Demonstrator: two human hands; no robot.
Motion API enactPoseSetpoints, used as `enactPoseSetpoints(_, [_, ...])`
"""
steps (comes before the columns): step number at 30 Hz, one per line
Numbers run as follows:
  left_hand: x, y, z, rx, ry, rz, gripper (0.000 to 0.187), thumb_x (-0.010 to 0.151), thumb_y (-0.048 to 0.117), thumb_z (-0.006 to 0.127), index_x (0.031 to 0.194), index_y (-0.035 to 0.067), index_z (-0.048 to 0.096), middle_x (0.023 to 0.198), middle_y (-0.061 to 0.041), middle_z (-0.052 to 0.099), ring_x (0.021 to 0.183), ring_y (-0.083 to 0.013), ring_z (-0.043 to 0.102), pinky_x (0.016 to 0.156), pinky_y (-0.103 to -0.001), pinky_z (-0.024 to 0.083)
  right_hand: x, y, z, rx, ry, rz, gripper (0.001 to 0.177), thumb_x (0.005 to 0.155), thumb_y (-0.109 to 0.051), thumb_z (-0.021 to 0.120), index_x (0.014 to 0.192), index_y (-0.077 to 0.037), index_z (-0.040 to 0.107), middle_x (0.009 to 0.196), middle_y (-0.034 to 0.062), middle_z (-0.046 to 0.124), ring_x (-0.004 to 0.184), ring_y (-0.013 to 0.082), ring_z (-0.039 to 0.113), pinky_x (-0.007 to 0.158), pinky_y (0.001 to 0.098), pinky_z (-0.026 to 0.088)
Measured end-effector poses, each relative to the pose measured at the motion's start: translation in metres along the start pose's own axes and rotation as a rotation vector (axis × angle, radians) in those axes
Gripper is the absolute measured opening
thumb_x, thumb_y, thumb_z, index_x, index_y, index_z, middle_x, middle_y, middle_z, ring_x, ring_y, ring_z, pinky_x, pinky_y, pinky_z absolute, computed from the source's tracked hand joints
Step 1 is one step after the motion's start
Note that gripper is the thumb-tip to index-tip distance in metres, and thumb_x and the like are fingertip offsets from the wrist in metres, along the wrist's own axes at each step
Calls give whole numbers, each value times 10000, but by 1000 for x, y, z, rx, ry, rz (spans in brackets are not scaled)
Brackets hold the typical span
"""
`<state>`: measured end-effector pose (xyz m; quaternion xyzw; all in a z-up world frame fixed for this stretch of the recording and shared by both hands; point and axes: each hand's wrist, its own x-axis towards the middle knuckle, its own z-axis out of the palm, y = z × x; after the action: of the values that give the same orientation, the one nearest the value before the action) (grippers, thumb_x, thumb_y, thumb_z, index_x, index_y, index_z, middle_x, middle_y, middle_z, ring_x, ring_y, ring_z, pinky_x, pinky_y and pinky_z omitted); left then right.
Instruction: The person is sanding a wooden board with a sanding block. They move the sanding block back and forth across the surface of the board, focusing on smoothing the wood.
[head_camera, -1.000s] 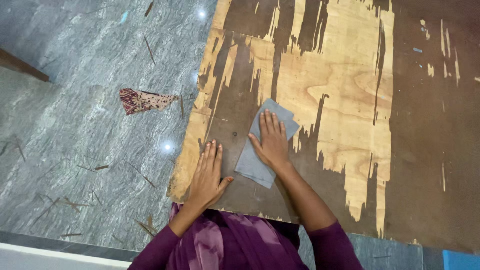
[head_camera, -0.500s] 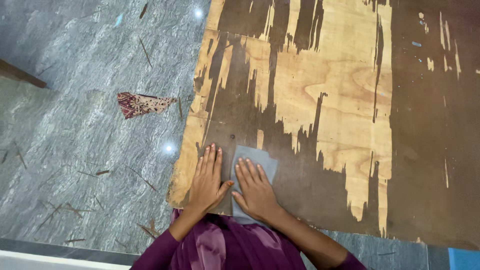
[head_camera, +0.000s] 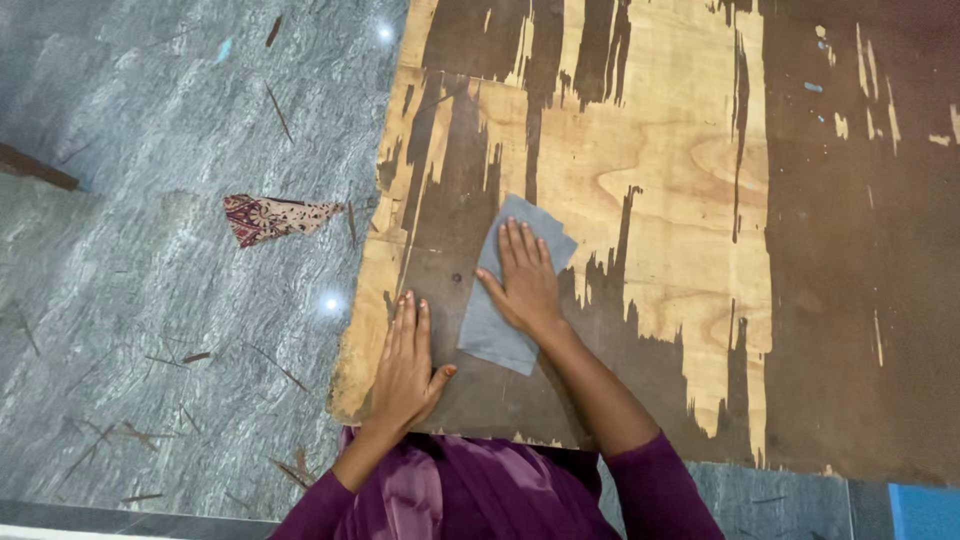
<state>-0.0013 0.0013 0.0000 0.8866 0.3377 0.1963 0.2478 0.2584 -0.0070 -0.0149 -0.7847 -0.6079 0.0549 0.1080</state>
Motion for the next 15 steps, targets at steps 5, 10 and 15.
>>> enactPoseSetpoints(5, [0, 1, -1, 64, -77, -22, 1027, 945, 722, 355, 1601, -50, 185, 1677, -286, 158, 1561, -436, 149, 1234, -528, 176, -102, 23, -21, -44, 13, 93, 840, 1017, -548, 459, 1568, 64, 291, 1662, 239, 251, 1555, 379, 191, 1238, 519, 147])
enactPoseSetpoints(10, [1, 2, 1, 92, -54, 21, 998, 964, 695, 357, 1602, -57, 205, 1673, -296, 178, 1568, -433, 148, 1249, -542, 168, -189, 8, -34, -74, 5, 229, 829, 991, -527, 483, 1539, 75, 329, 1647, 242, 268, 1543, 397, 204, 1223, 533, 169])
enactPoseSetpoints(15, [4, 6, 0, 189, -84, 40, 972, 949, 690, 378, 1590, -29, 247, 1656, -279, 214, 1552, -419, 180, 1234, -535, 176, -184, 13, -31, -88, 67, 277, 843, 986, -545, 487, 1535, 75, 333, 1643, 263, 265, 1538, 422, 204, 1220, 554, 162])
